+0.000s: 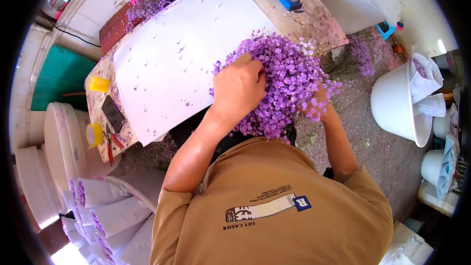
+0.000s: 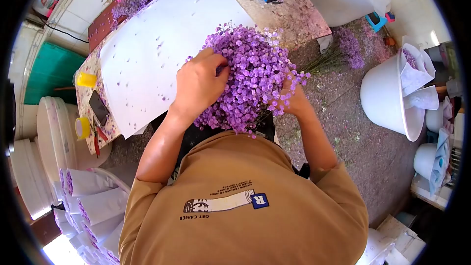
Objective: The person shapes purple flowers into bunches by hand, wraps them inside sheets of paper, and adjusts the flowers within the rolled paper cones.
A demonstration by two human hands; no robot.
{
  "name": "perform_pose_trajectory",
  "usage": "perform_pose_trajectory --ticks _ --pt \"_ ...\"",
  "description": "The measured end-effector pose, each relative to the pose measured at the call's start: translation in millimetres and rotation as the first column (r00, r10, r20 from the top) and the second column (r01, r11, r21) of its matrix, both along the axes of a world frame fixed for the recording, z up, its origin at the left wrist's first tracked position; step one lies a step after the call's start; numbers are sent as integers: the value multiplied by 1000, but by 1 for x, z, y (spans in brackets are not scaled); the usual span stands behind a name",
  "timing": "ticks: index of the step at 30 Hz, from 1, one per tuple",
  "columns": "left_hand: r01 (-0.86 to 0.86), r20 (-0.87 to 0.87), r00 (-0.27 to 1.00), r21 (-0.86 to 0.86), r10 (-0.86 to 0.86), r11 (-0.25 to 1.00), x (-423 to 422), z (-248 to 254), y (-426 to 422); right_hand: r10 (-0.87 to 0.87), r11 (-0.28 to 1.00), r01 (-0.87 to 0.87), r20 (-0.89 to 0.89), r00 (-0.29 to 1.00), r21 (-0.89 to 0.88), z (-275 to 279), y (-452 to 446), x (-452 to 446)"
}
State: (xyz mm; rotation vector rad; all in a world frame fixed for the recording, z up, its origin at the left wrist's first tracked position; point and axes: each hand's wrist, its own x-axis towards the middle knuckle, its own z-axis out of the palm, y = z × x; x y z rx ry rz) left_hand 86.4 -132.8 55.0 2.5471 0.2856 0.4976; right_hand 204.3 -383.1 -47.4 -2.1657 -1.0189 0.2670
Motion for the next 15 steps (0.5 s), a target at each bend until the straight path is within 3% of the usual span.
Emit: perform_pose_trajectory --ticks 3,5,6,7,8,9,11,13,15 --pt "13 67 998 -43 -10 999 1 -4 0 -81 991 79 -7 997 -106 1 -3 -2" --pt "149 256 963 -266 -79 952 -2 -10 6 3 997 -2 19 1000 -80 -1 -3 2" --pt "149 255 964 -264 -80 953 -4 -9 9 31 997 -29 28 999 -71 -2 -3 2" --pt "111 207 978 -546 5 830 -8 -8 14 -14 1000 12 -62 998 -24 -3 -2 0" --pt "58 133 988 -776 74 628 -12 -7 19 -32 1000 31 -110 993 -2 -3 -2 -1" --pt "79 137 986 -894 100 441 -14 -7 28 -49 998 52 -157 986 19 -2 -1 -2" --pt "150 143 986 -986 89 -77 -18 -4 48 -22 997 19 -38 999 -78 -1 0 2" --pt "166 154 981 -982 119 -96 -17 -1 54 17 996 -15 26 999 -92 -20 -8 10" --pt "49 46 992 -999 119 -22 -14 6 60 44 994 -38 52 998 -102 -36 -14 15"
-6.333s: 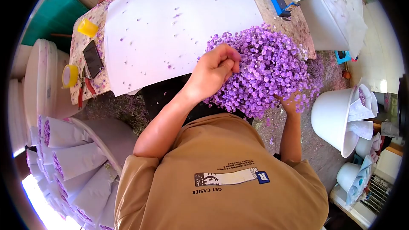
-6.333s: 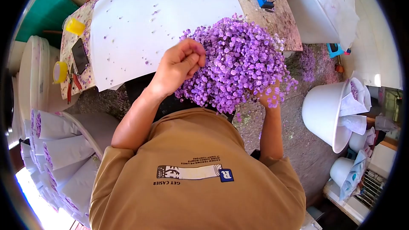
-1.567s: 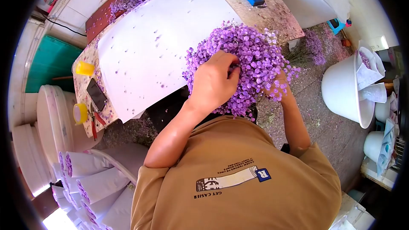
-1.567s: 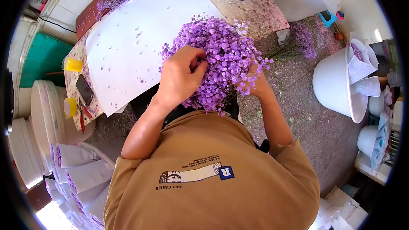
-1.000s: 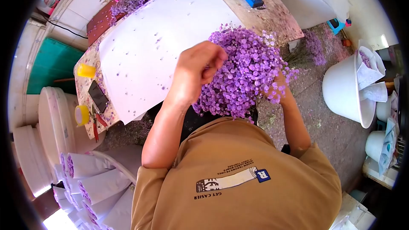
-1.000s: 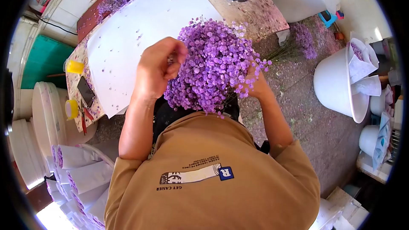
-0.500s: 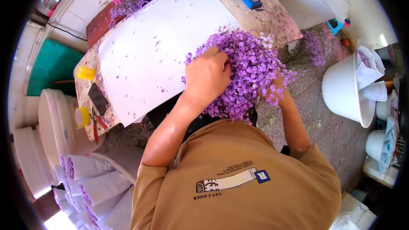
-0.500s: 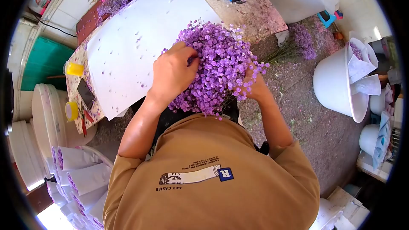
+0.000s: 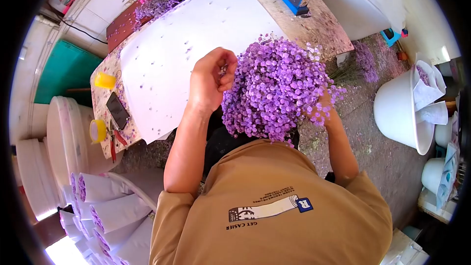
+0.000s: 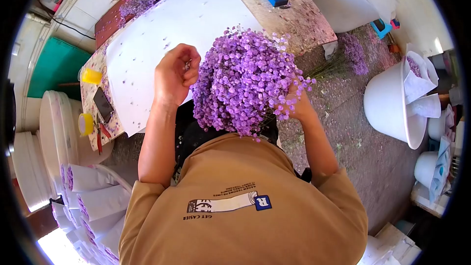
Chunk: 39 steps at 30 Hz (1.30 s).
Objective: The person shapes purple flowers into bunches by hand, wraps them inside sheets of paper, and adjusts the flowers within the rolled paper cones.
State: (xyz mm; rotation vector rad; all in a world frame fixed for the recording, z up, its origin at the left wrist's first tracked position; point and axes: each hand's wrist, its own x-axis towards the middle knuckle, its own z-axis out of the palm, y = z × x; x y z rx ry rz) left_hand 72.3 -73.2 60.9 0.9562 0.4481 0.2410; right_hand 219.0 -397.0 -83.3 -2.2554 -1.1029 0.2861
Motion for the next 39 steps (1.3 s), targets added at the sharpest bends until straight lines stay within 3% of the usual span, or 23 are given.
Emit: perform_pose_trajectory --ticks 2,4,5,6,9,10,12,16,18,20,22,23,24,25,26,28,29,32,34,35,36,38,39 --pt "30 -15 999 103 -28 994 5 -2 2 6 999 -6 4 1000 -54 2 1 0" --pt "52 -72 997 613 -9 788 16 -4 -7 -16 998 19 -54 998 54 1 2 0" --pt "35 -52 999 720 3 693 22 -16 -3 -14 997 17 -49 999 76 -3 1 1" --pt "29 -48 999 718 8 696 22 -14 -3 -12 995 16 -44 999 98 -6 -1 2" --pt "97 -117 993 902 21 422 23 -10 -2 29 998 -35 144 989 42 -25 -12 8" --pt "97 -117 993 901 20 422 23 -12 -2 46 998 -51 193 980 22 -32 -15 10" --pt "54 -64 998 945 19 323 23 -16 -1 33 999 -35 102 994 26 -38 -16 11" --pt "53 -67 998 919 22 391 26 -25 1 41 994 -49 80 996 96 -15 -10 4" --pt "-66 46 998 708 47 703 31 -27 2 -23 999 23 -8 1000 23 -5 -5 -2" --pt "-26 24 999 223 21 974 38 -17 10 -127 992 125 -65 990 -36 -4 -3 -9" --pt "17 35 999 120 -21 993 52 -4 17 -110 994 112 -101 989 18 6 1 -13" --pt "62 -6 998 239 -62 969 59 2 17 -108 993 112 -114 988 30 9 2 -14" --pt "110 -52 994 355 -98 928 67 12 14 -107 993 113 -126 986 42 12 3 -15" --pt "123 -87 992 577 -89 808 75 17 8 23 989 -42 132 991 139 9 8 -15" --pt "72 -20 996 771 -89 633 91 -2 10 2 993 -7 40 999 117 11 5 -15" --pt "262 -222 964 898 -149 354 102 5 7 -58 996 67 -134 989 63 44 16 -22" --pt "268 -220 960 898 -172 348 107 -1 7 -56 997 67 -197 979 48 50 18 -23" --pt "133 -90 978 963 -189 232 115 -18 9 -51 959 81 -113 992 273 37 22 -23" --pt "90 -35 994 807 -105 584 98 -1 0 9 976 19 -129 992 217 58 25 -26" --pt "91 -59 996 566 -70 819 89 13 -8 35 975 -11 -104 994 223 63 27 -27" --pt "105 42 992 261 -120 960 82 21 -9 60 973 -40 -78 995 229 68 28 -28" --pt "262 118 955 88 -271 961 65 36 -15 43 959 11 -187 981 282 76 33 -31" --pt "263 115 955 92 -273 960 60 45 -20 35 948 36 -219 975 315 76 35 -33"
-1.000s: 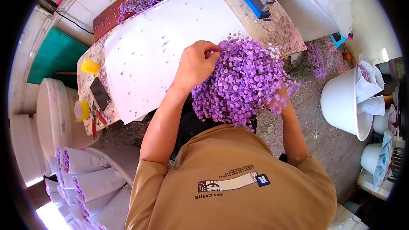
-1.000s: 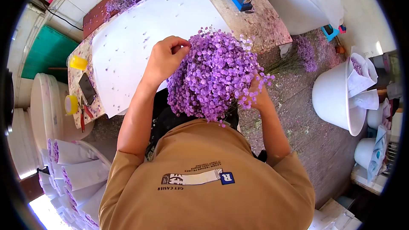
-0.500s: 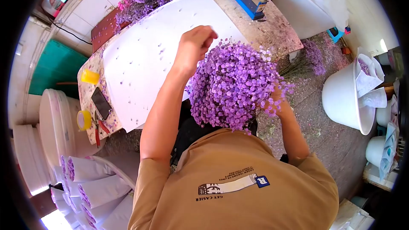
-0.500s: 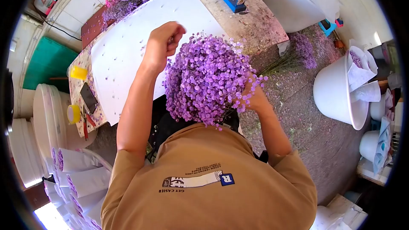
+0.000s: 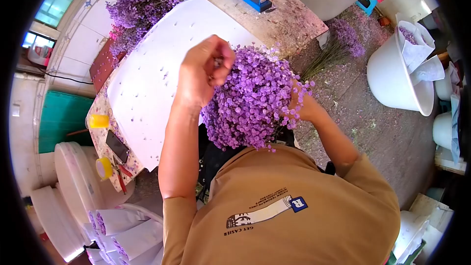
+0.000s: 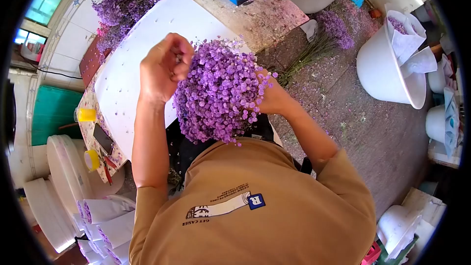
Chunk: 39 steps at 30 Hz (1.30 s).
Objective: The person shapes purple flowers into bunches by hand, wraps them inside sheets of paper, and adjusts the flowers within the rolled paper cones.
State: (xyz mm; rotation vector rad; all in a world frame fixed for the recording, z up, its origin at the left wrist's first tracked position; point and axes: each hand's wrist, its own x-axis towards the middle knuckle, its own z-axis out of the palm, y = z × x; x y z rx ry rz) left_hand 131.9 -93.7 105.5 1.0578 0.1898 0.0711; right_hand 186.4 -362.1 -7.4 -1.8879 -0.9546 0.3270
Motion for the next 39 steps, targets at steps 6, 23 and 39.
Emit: perform_pose_trajectory --ticks 6,23,39 --pt "201 -60 964 800 -258 565 6 0 -41 110 993 -113 129 986 22 19 10 3" --pt "-28 64 981 981 -185 191 3 -20 -47 55 989 -102 386 921 104 20 15 1" --pt "-305 293 940 951 -174 -49 31 -23 -59 35 997 -58 376 926 50 -2 17 3"
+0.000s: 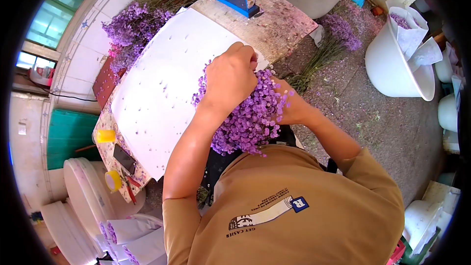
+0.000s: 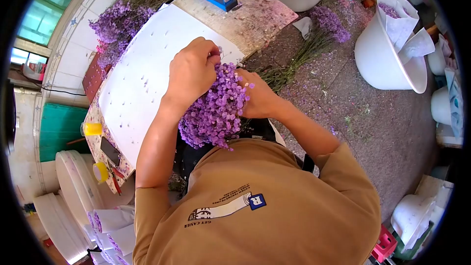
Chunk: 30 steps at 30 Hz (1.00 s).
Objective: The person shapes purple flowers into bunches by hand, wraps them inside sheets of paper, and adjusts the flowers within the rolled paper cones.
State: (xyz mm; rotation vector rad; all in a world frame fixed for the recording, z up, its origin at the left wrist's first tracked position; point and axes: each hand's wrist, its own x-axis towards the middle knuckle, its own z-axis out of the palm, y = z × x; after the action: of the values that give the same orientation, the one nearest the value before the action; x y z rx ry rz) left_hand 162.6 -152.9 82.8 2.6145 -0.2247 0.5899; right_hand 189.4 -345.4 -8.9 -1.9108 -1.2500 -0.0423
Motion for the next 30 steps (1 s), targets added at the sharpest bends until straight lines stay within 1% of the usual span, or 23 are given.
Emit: perform_pose_trajectory --ticks 2,3,4,5,6,8,9,10,12,13,14,16,17,19,20,22,23,25,26,27,28,29,30 --pt "50 140 990 -175 -26 983 1 -4 3 -33 999 33 -51 998 -3 -2 -1 0" --pt "54 135 990 -171 -31 984 -2 1 5 -4 1000 4 -18 1000 -1 -3 1 2" --pt "23 -62 996 -500 -63 866 -7 12 7 26 1000 -26 14 1000 0 -5 2 4" --pt "-82 -236 959 -756 -155 649 -12 20 8 23 1000 -23 8 1000 3 -5 3 4" --pt "-83 -240 958 -754 -155 651 -16 25 8 41 999 -42 19 999 17 -4 4 5" --pt "-188 -341 836 -914 -430 358 -21 32 8 63 997 -64 32 998 33 -2 6 4" --pt "-125 -333 837 -888 -434 442 -21 26 7 53 998 -51 -43 998 41 -1 6 3" --pt "-122 -332 838 -888 -434 443 -20 19 7 42 998 -37 -118 992 47 -1 6 2" --pt "110 -281 900 -593 -334 798 -18 11 6 19 1000 -18 -78 997 25 -3 5 2" --pt "71 -317 910 -517 -268 853 -19 13 3 -1 1000 1 -39 999 3 -4 4 3" --pt "73 -315 910 -517 -269 853 -20 13 1 -2 1000 2 -37 999 3 -4 4 3" --pt "108 -266 942 -332 -203 937 -21 13 -3 15 1000 -15 -20 1000 7 -4 3 3" --pt "108 -264 943 -332 -202 937 -22 12 -4 16 1000 -16 -18 1000 8 -3 4 3" --pt "77 -277 951 -211 -135 974 -23 12 -6 17 998 -15 -48 999 55 -1 6 2" --pt "77 -276 952 -210 -135 975 -24 11 -6 17 998 -15 -47 999 56 -2 6 2" --pt "75 -244 965 -99 -98 992 -26 11 -7 -15 1000 14 -15 1000 -7 -3 4 2" --pt "77 -244 965 -100 -99 992 -26 12 -7 -16 1000 16 -16 1000 -7 -2 3 2" --pt "93 -210 964 -299 -161 950 -28 15 -7 23 999 -26 -93 995 -28 1 1 3" --pt "94 -211 964 -298 -161 950 -27 14 -5 23 999 -25 -94 995 -27 -1 2 4" --pt "42 -237 951 -543 -200 839 -26 17 -3 8 1000 -9 -55 998 -30 -6 5 4" --pt "-26 -252 936 -745 -245 667 -26 21 -2 -8 999 7 -18 1000 -32 -10 6 3" --pt "-227 -357 861 -907 -361 355 -30 28 2 -10 999 9 -18 1000 -31 -12 6 3" --pt "-228 -358 861 -907 -362 355 -31 34 2 -8 1000 8 4 1000 -1 -13 5 3"
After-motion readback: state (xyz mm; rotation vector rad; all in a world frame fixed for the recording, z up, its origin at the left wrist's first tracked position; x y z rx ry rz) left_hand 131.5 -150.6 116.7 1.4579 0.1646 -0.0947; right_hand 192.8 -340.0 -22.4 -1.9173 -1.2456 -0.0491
